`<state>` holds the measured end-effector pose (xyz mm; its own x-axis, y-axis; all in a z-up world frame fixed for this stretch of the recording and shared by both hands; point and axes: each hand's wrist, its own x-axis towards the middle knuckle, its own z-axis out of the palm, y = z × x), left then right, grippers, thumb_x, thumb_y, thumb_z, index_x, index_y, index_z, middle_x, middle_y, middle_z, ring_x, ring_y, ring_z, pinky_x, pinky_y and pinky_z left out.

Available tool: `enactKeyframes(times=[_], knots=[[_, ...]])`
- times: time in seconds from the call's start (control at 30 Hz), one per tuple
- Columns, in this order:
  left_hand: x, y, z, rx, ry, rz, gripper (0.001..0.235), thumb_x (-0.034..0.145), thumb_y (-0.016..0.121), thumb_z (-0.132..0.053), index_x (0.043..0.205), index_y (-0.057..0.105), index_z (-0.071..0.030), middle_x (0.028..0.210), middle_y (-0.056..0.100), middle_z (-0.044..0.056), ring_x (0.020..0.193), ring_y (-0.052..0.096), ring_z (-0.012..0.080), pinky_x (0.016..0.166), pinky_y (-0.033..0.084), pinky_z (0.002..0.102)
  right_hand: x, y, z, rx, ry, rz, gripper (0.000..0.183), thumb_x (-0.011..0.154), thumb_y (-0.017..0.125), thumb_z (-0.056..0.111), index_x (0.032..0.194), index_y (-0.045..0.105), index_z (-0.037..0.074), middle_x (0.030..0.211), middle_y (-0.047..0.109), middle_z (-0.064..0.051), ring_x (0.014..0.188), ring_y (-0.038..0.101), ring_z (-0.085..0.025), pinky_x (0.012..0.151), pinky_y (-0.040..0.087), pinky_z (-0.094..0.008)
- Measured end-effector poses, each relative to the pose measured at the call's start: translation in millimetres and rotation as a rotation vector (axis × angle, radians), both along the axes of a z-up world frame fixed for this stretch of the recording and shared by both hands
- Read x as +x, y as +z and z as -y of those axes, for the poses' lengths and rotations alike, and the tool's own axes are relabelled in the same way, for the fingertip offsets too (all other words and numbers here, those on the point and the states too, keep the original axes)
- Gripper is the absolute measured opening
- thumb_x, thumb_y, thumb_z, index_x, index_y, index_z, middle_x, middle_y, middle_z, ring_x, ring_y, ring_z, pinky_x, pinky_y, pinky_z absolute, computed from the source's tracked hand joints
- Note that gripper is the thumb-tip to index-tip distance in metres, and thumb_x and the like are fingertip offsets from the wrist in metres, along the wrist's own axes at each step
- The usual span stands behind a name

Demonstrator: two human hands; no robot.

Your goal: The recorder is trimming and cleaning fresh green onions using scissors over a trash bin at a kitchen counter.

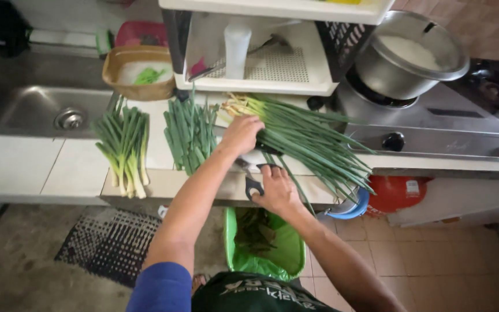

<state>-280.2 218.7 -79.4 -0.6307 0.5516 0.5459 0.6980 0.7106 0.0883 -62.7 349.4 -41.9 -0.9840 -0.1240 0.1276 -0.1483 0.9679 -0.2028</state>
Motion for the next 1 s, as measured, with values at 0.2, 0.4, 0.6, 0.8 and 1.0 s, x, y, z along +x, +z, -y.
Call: enactKeyframes(times=[0.2, 0.4, 0.6, 0.8, 1.0], knots=[[-34.0, -4.6, -21.7, -0.206, 0.096, 0.134, 0.031, 0.087, 0.063, -0.016, 0.116, 0.066, -0.026, 0.117, 0.065, -0.001, 0.116, 0.063, 0.0253, 0.095, 0.052, 0.047, -23.4, -19.8, -1.2, 0.132, 0.001, 0.030, 0.084, 0.063, 0.084, 0.051, 0.128, 0.047, 0.013, 0.113, 0.066, -0.014, 0.111, 0.065, -0.034, 0.093, 0.054, -0.046], [-38.8, 18.4, -8.9, -0.328, 0.154, 0.198, 0.037, 0.084, 0.066, -0.009, 0.121, 0.062, -0.014, 0.125, 0.062, 0.009, 0.121, 0.061, 0.0314, 0.101, 0.049, 0.053, -21.6, 5.4, -5.2, 0.142, 0.002, 0.094, 0.090, 0.065, 0.082, 0.051, 0.140, 0.045, 0.017, 0.116, 0.067, -0.013, 0.110, 0.067, -0.034, 0.094, 0.056, -0.045], [-74.7, -15.9, -8.5, -0.410, 0.125, 0.242, 0.031, 0.078, 0.064, -0.015, 0.108, 0.073, -0.016, 0.118, 0.069, 0.005, 0.119, 0.063, 0.0274, 0.100, 0.050, 0.053, 2.2, 51.0, -41.9, -0.225, -0.036, 0.259, 0.085, 0.063, 0.082, 0.051, 0.138, 0.061, 0.017, 0.118, 0.074, -0.016, 0.110, 0.072, -0.037, 0.097, 0.058, -0.049], [-70.4, 2.3, -0.4, -0.460, 0.132, 0.284, 0.017, 0.087, 0.062, -0.018, 0.095, 0.077, -0.020, 0.113, 0.071, 0.003, 0.119, 0.064, 0.0259, 0.110, 0.041, 0.055, 54.1, 64.6, -99.9, -0.603, 0.026, 0.241, 0.074, 0.067, 0.087, 0.037, 0.135, 0.064, 0.021, 0.089, 0.077, -0.020, 0.092, 0.075, -0.039, 0.081, 0.056, -0.049], [-12.6, 129.4, -1.1, -0.536, -0.007, 0.630, 0.015, 0.102, 0.057, -0.030, 0.101, 0.065, -0.017, 0.088, 0.070, 0.002, 0.076, 0.064, 0.0172, 0.082, 0.057, 0.037, 137.1, 23.4, -168.9, -1.403, 0.024, 0.359, 0.078, 0.068, 0.091, 0.031, 0.136, 0.061, 0.006, 0.074, 0.068, -0.007, 0.059, 0.058, -0.017, 0.049, 0.036, -0.033]])
